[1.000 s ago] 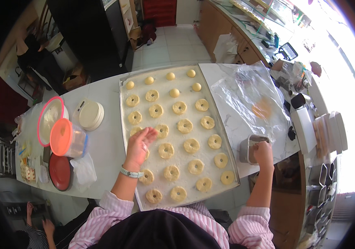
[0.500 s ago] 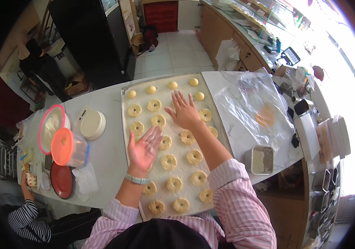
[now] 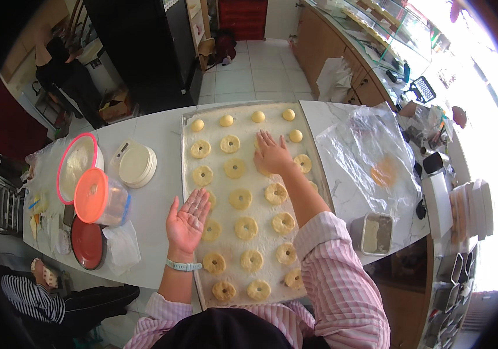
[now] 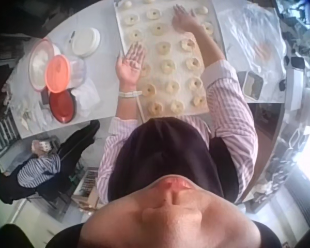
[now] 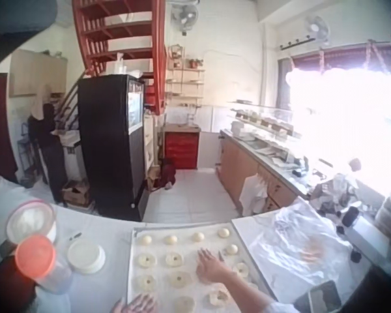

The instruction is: The person shapes dough by hand on a tray, picking up small rounds, flattening them, and pressing a hole into the center of each to create donut shapes.

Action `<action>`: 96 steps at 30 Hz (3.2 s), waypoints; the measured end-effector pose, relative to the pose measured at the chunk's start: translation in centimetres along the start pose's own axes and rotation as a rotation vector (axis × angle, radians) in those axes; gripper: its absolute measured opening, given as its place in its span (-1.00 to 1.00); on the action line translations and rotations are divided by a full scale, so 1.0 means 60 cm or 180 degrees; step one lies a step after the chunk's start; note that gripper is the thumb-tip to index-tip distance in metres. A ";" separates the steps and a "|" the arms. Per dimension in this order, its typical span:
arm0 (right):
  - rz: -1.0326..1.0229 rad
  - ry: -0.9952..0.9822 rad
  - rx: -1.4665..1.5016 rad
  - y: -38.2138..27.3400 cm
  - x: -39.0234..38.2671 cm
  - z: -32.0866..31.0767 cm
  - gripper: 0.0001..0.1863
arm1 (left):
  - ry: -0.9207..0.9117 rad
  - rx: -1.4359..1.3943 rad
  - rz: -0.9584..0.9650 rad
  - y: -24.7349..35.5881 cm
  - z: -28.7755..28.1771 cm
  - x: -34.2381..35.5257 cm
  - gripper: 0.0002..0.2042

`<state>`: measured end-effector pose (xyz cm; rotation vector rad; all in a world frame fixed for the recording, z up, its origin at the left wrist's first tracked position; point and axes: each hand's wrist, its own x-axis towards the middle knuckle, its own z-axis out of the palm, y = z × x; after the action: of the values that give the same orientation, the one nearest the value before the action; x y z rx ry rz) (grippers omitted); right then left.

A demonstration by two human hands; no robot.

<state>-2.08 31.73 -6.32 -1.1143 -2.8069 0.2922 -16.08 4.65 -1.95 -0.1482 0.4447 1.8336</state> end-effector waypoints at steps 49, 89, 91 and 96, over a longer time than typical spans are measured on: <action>0.0187 0.1285 0.3473 -0.208 -0.294 -0.126 -0.71 | -0.0816 0.2675 0.0341 -0.101 0.090 -0.030 -0.79; 0.0937 0.0584 0.4130 -0.180 -0.321 -0.173 -0.75 | -0.0483 0.2413 -0.0284 -0.083 0.093 -0.035 -0.79; 0.1157 0.0675 0.4178 -0.181 -0.316 -0.175 -0.75 | -0.0548 0.2407 -0.0375 -0.084 0.094 -0.037 -0.78; 0.0948 0.0466 0.4305 -0.173 -0.323 -0.167 -0.74 | -0.0386 0.2497 -0.0244 -0.088 0.094 -0.035 -0.78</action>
<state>6.77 12.41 5.18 -1.0023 -1.5648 1.6616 -9.75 6.16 2.73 0.4722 1.0162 1.4661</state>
